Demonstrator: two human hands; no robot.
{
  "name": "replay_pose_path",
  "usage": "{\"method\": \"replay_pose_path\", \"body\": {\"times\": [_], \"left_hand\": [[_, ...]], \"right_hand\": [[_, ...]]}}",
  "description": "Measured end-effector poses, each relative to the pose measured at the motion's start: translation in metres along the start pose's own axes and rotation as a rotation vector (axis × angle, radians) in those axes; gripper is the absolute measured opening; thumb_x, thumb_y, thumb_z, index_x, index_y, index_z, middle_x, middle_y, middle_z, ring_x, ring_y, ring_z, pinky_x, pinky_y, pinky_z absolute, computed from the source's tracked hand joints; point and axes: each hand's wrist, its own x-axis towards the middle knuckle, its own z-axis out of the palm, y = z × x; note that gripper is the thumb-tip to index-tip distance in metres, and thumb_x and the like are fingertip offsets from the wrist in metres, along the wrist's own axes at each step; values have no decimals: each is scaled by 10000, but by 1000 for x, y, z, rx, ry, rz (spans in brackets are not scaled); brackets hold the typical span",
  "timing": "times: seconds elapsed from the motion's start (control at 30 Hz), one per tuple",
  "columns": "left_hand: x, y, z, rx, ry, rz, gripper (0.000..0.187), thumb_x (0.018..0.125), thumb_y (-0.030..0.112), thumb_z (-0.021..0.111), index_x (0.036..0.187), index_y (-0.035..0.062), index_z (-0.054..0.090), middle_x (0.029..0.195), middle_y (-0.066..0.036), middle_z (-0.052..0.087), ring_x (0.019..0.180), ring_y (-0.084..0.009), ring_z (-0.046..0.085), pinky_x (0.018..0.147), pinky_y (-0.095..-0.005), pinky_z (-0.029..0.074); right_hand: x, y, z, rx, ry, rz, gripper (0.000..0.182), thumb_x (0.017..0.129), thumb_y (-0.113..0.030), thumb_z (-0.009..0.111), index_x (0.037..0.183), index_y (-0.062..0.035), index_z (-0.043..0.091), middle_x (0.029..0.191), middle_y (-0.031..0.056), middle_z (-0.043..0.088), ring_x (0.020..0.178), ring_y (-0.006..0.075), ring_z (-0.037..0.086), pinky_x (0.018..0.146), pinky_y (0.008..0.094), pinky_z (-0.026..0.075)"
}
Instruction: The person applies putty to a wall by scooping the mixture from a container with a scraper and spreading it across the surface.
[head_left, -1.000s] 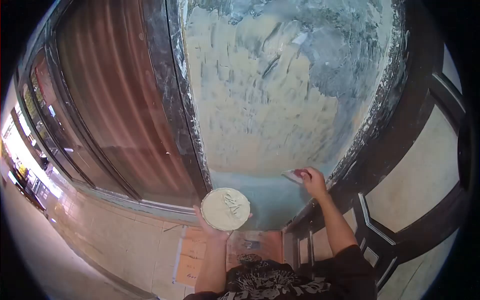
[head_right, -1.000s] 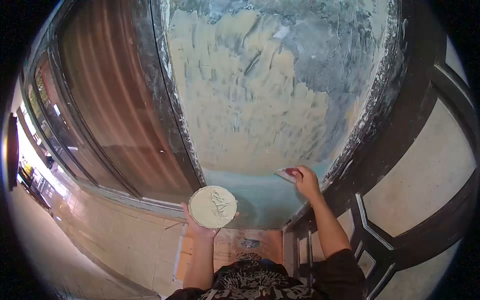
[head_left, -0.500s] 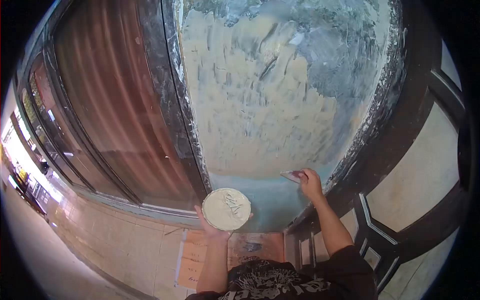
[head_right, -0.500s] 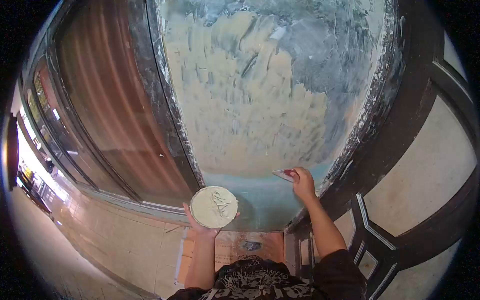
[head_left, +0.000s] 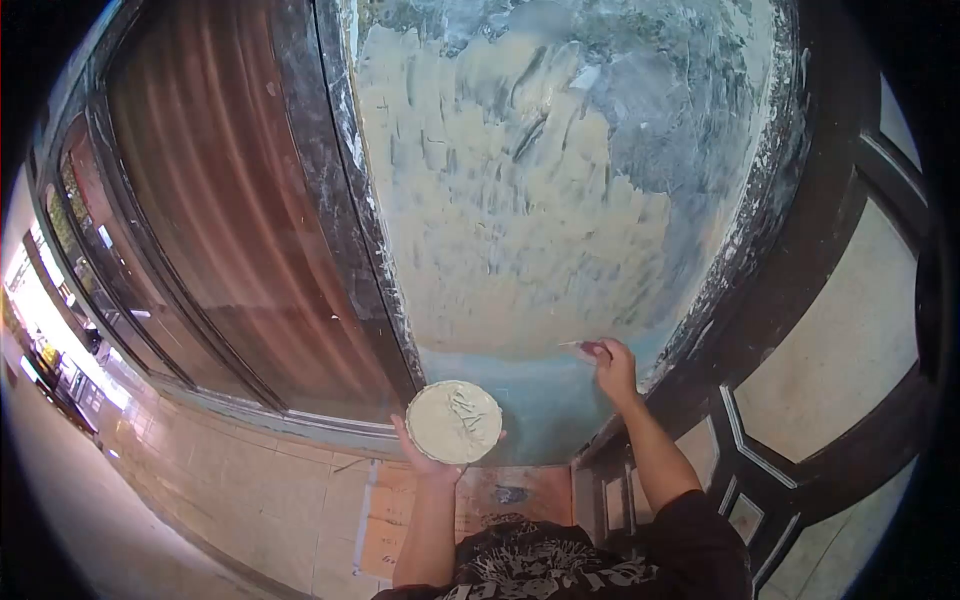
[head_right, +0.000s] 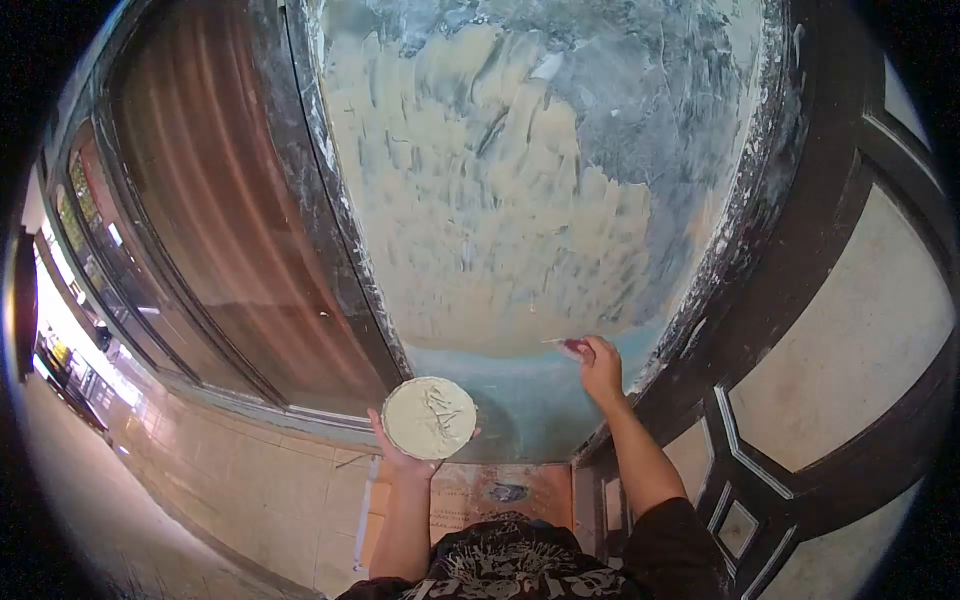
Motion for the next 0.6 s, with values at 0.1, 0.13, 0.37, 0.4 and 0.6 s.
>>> {"method": "replay_pose_path", "body": {"times": [0.1, 0.13, 0.37, 0.4, 0.6], "left_hand": [[-1, 0, -1, 8, 33, 13, 1019, 875, 889, 322, 1561, 137, 365, 1588, -202, 374, 1390, -535, 412, 968, -884, 351], [0, 1, -5, 3, 30, 13, 1014, 877, 888, 320, 1558, 138, 370, 1588, -201, 376, 1388, -535, 415, 968, -882, 353], [1, 0, -9, 11, -9, 30, 981, 892, 869, 329, 1550, 142, 381, 1585, -191, 382, 1382, -534, 420, 954, -886, 357], [1, 0, -7, 12, -9, 30, 981, 892, 869, 329, 1550, 142, 381, 1585, -191, 382, 1382, -534, 420, 954, -886, 357], [3, 0, -12, -19, 42, 13, 983, 897, 862, 335, 1552, 131, 371, 1577, -199, 380, 1382, -528, 415, 953, -882, 364]], "right_hand": [[7, -4, -4, 13, 157, -27, 145, 934, -53, 633, 1048, 28, 670, 944, 210, 693, 875, 408, 669, 786, 434, 524], [4, -3, -5, 14, 157, -28, 145, 934, -53, 633, 1048, 28, 670, 944, 210, 693, 875, 408, 669, 786, 434, 524], [-13, 7, 7, -37, 60, -36, 137, 916, -45, 645, 1032, 17, 687, 973, 203, 706, 906, 420, 645, 825, 472, 516], [-10, 4, 6, -36, 61, -36, 137, 916, -45, 645, 1032, 17, 687, 973, 203, 706, 906, 420, 645, 825, 472, 516], [2, -5, -15, 50, 155, -3, 166, 906, -26, 651, 1062, 21, 683, 1008, 185, 708, 940, 423, 625, 836, 470, 509]]}}
